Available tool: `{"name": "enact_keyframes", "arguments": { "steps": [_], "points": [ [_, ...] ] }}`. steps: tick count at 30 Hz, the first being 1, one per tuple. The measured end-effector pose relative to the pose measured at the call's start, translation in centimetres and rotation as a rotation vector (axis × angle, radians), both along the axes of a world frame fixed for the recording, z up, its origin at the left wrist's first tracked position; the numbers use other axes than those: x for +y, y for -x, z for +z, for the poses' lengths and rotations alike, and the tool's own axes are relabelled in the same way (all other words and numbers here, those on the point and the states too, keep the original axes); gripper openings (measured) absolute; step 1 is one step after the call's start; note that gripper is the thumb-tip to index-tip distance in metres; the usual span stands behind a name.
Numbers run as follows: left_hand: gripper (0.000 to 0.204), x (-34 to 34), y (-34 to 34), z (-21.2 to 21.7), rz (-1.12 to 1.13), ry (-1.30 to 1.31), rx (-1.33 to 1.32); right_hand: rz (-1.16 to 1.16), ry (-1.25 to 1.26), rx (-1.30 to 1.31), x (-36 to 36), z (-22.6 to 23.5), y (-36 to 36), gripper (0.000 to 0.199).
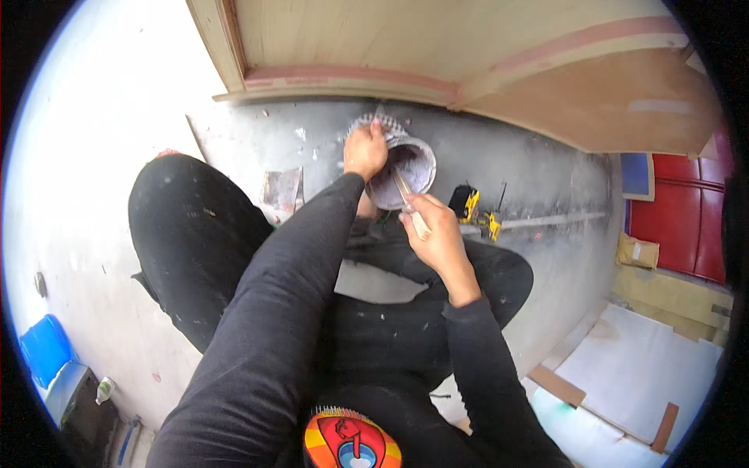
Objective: The recorder is sitting on the floor stirring a bucket of putty with a stick, then transferring it to putty knives and mixing it with a hardener.
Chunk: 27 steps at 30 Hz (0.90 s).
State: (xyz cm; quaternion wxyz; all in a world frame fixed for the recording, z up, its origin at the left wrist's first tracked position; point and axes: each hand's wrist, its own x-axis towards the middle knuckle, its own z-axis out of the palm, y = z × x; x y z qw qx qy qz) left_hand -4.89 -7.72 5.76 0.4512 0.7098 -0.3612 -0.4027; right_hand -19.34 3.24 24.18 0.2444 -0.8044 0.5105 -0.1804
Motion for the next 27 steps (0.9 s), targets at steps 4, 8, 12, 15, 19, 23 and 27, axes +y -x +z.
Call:
{"name": "enact_keyframes", "arguments": {
  "steps": [4,8,12,15,19,23,27],
  "points": [
    [0.054,-0.7,-3.0,-1.6,-0.030,-0.034,0.076,-0.006,-0.025,-0.130,-1.5,2.6,0.7,0.012],
    [0.058,-1.1,-5.8,-3.0,0.035,0.011,0.428,0.008,0.004,-0.090,-1.4,6.1,1.5,0.014],
    [0.067,-0.8,-6.6,-4.0,0.194,-0.049,0.566,0.214,-0.030,-0.108,-2.9,5.7,1.5,0.018],
    [0.077,-0.8,-7.1,-5.2,0.285,-0.071,0.586,0.298,-0.059,-0.077,-5.5,5.3,2.1,0.019],
    [0.086,-1.1,-7.6,-6.5,0.253,-0.023,0.749,0.163,-0.270,-0.040,-8.7,5.5,3.3,0.022],
    [0.096,-1.5,-8.0,-6.1,0.060,0.002,0.808,0.068,-0.389,-0.013,-10.4,5.6,4.3,0.032],
    [0.093,-1.9,-7.2,-4.4,-0.154,-0.029,0.789,0.151,-0.346,0.116,-11.8,5.7,4.4,0.035]
  ]
}}
